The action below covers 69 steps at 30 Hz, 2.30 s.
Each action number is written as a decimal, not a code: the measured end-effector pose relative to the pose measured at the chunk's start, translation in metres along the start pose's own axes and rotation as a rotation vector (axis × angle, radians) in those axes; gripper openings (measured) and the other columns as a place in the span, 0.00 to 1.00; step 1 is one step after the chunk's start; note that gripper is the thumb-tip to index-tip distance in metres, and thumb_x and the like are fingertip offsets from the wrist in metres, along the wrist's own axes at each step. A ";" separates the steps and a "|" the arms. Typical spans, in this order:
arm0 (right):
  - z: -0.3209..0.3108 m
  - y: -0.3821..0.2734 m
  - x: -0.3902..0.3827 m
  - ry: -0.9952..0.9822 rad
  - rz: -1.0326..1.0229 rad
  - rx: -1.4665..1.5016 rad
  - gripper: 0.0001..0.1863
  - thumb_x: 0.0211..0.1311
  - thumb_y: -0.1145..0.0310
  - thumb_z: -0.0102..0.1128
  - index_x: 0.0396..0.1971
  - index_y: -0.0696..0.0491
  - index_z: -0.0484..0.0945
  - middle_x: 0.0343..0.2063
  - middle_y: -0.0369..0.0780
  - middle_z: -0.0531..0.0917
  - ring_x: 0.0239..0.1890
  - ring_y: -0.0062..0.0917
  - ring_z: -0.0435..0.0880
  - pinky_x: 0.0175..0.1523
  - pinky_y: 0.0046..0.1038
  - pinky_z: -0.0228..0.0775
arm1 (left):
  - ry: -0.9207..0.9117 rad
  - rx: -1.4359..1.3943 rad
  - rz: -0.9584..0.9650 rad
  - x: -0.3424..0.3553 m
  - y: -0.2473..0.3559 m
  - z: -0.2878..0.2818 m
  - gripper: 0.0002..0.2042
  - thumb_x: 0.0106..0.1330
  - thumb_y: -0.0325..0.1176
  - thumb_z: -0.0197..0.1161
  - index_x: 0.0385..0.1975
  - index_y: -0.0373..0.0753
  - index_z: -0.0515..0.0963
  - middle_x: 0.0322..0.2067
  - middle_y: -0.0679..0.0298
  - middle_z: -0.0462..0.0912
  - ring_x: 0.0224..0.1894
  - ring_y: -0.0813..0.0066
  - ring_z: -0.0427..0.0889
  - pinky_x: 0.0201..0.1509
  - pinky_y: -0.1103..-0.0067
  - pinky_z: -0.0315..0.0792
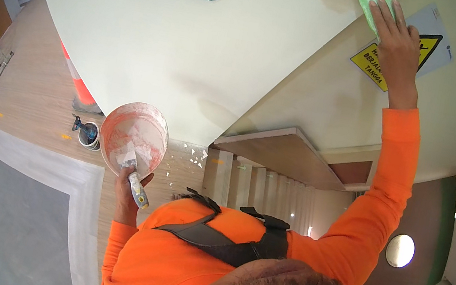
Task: The person applies a white compound to a wall section near an evacuation sign using a small green trowel and a bucket. They repeatedly scoop compound and smooth it onto the wall surface.
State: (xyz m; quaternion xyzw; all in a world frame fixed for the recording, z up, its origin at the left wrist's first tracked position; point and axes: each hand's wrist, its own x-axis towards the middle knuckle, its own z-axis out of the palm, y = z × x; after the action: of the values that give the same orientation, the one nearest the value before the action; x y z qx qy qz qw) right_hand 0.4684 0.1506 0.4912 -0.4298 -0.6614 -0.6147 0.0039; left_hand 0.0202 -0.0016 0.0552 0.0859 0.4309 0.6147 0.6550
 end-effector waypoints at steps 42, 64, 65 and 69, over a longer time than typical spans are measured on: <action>-0.004 -0.124 0.055 -0.092 0.588 0.262 0.31 0.56 0.83 0.54 0.63 0.49 0.74 0.61 0.40 0.78 0.65 0.33 0.74 0.52 0.34 0.71 | -0.105 0.110 -0.067 0.144 0.187 -0.056 0.26 0.63 0.34 0.58 0.59 0.26 0.66 0.51 0.49 0.76 0.49 0.53 0.83 0.49 0.60 0.86; -0.015 -0.185 0.227 0.577 1.465 0.789 0.14 0.60 0.74 0.65 0.44 0.64 0.82 0.39 0.44 0.87 0.38 0.27 0.86 0.41 0.27 0.77 | -0.220 0.113 -0.198 0.273 0.279 -0.100 0.23 0.64 0.31 0.58 0.57 0.28 0.68 0.49 0.53 0.78 0.48 0.57 0.84 0.47 0.59 0.86; -0.015 -0.182 0.226 0.587 1.487 0.807 0.14 0.60 0.75 0.65 0.45 0.64 0.82 0.40 0.44 0.86 0.38 0.27 0.86 0.41 0.26 0.78 | -0.219 0.112 -0.182 0.271 0.280 -0.097 0.23 0.64 0.31 0.58 0.58 0.29 0.68 0.50 0.53 0.78 0.48 0.57 0.84 0.47 0.59 0.86; -0.012 -0.180 0.221 0.644 1.528 0.926 0.15 0.61 0.80 0.63 0.48 0.67 0.78 0.43 0.47 0.85 0.38 0.28 0.87 0.39 0.25 0.83 | -0.238 0.127 -0.151 0.264 0.276 -0.080 0.24 0.64 0.32 0.58 0.60 0.32 0.67 0.52 0.55 0.77 0.50 0.58 0.82 0.48 0.59 0.86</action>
State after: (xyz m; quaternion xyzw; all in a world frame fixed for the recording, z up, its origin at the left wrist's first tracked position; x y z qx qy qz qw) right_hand 0.2196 0.2880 0.4661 -0.5118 -0.3462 -0.2115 0.7573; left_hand -0.2685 0.2611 0.0622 0.1667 0.3936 0.5204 0.7392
